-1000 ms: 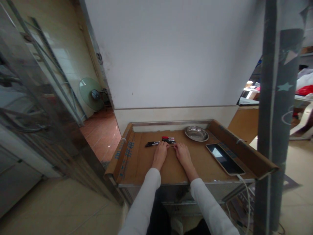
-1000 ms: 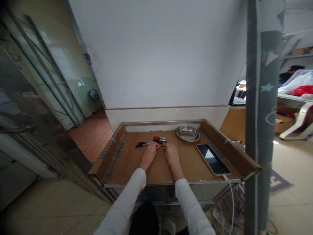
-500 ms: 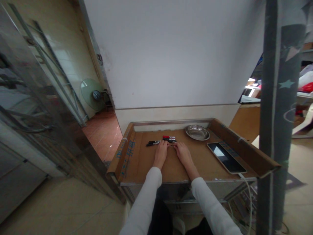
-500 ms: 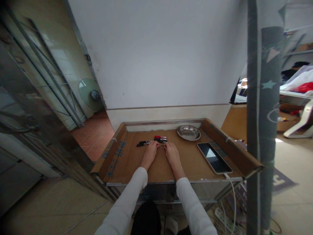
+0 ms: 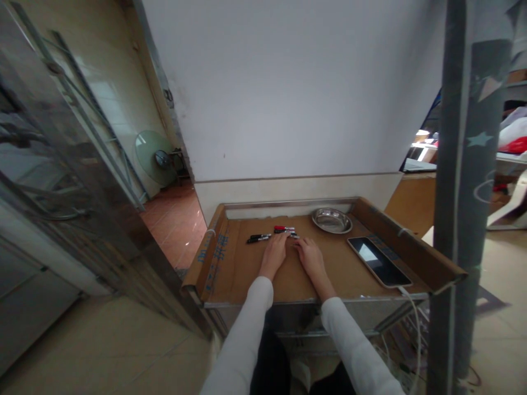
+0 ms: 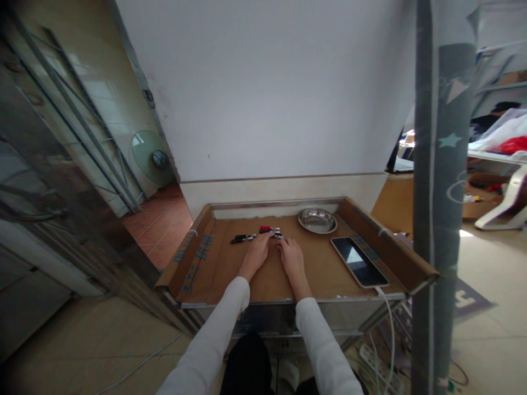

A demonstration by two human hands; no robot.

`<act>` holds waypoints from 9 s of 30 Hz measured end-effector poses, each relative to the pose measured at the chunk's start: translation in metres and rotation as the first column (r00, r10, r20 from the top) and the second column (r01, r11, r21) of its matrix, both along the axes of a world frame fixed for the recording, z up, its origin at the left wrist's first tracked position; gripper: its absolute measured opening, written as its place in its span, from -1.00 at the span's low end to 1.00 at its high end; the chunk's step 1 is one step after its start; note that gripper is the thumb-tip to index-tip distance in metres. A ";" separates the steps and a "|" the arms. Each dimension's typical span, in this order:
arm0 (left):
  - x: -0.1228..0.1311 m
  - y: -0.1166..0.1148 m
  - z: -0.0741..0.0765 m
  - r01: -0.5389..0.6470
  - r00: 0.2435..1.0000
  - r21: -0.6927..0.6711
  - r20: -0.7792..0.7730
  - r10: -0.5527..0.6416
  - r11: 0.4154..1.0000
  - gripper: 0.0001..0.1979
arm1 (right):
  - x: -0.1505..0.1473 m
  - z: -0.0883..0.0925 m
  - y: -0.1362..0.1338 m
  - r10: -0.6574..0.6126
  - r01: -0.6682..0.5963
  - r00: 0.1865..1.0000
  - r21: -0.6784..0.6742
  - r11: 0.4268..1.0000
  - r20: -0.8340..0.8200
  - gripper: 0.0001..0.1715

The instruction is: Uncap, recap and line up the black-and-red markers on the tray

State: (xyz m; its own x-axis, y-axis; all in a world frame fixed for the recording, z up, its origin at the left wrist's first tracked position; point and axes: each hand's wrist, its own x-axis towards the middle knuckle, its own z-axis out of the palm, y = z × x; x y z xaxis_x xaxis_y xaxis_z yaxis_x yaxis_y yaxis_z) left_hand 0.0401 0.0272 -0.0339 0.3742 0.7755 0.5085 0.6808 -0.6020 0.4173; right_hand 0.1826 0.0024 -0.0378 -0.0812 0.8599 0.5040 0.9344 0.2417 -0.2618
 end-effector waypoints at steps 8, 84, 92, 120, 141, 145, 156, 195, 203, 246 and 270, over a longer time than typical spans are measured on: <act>0.001 -0.006 0.003 -0.071 0.976 0.045 -0.203 0.079 0.996 -0.66 | 0.004 0.006 -0.012 -0.252 0.251 0.967 -0.037 0.967 -0.024 -0.77; 0.023 -0.007 -0.002 -0.276 0.958 0.006 -0.084 0.275 0.961 -0.83 | -0.001 0.000 0.010 -0.187 0.195 0.975 -0.061 0.979 0.117 -0.74; 0.022 -0.014 0.003 -0.015 0.995 -0.006 -0.095 0.015 1.000 -0.73 | 0.003 0.002 0.005 -0.282 0.283 0.959 -0.048 0.958 0.015 -0.74; 0.012 0.009 -0.008 0.015 0.795 -0.241 0.592 0.134 0.970 -0.89 | 0.005 -0.004 0.010 0.009 -0.009 0.997 0.000 1.000 -0.076 -0.79; 0.014 0.012 -0.013 0.179 0.701 -0.288 0.708 0.083 0.941 -0.84 | 0.004 -0.004 0.010 0.184 -0.172 0.960 0.071 0.982 -0.210 -0.75; 0.014 0.009 -0.010 0.120 0.790 -0.233 0.611 0.049 0.965 -0.89 | 0.004 -0.002 0.008 0.185 -0.179 0.956 0.051 0.983 -0.226 -0.74; 0.031 0.012 -0.014 -0.209 0.966 0.030 -0.147 0.211 0.978 -0.52 | 0.006 0.003 -0.010 -0.143 0.141 0.987 -0.037 0.989 -0.076 -0.73; -0.015 -0.046 0.000 -0.693 0.717 -0.087 0.022 0.697 0.716 -0.74 | -0.009 -0.005 -0.006 -0.038 0.038 0.999 0.005 0.999 0.014 -0.55; -0.015 -0.018 -0.009 -0.629 0.732 -0.114 0.243 0.636 0.769 -0.73 | -0.019 0.004 0.018 -0.178 0.177 0.975 0.021 0.984 0.129 -0.57; 0.020 0.034 -0.018 -0.363 0.925 -0.070 0.091 0.368 0.929 -0.66 | -0.013 0.004 0.029 -0.234 0.245 0.964 -0.082 0.966 0.124 -0.77; 0.018 0.024 -0.015 -0.239 0.954 -0.125 0.153 0.256 0.963 -0.79 | -0.008 0.000 0.035 -0.070 0.073 0.997 -0.082 0.994 0.040 -0.77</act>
State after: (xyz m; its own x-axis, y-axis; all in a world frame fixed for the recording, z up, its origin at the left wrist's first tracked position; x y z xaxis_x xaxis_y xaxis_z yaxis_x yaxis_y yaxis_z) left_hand 0.0579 0.0510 -0.0485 0.0808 0.8847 0.4592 0.7185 -0.3710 0.5883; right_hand 0.1742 0.0373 -0.0374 -0.0352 0.9032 0.4277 0.9578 0.1527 -0.2436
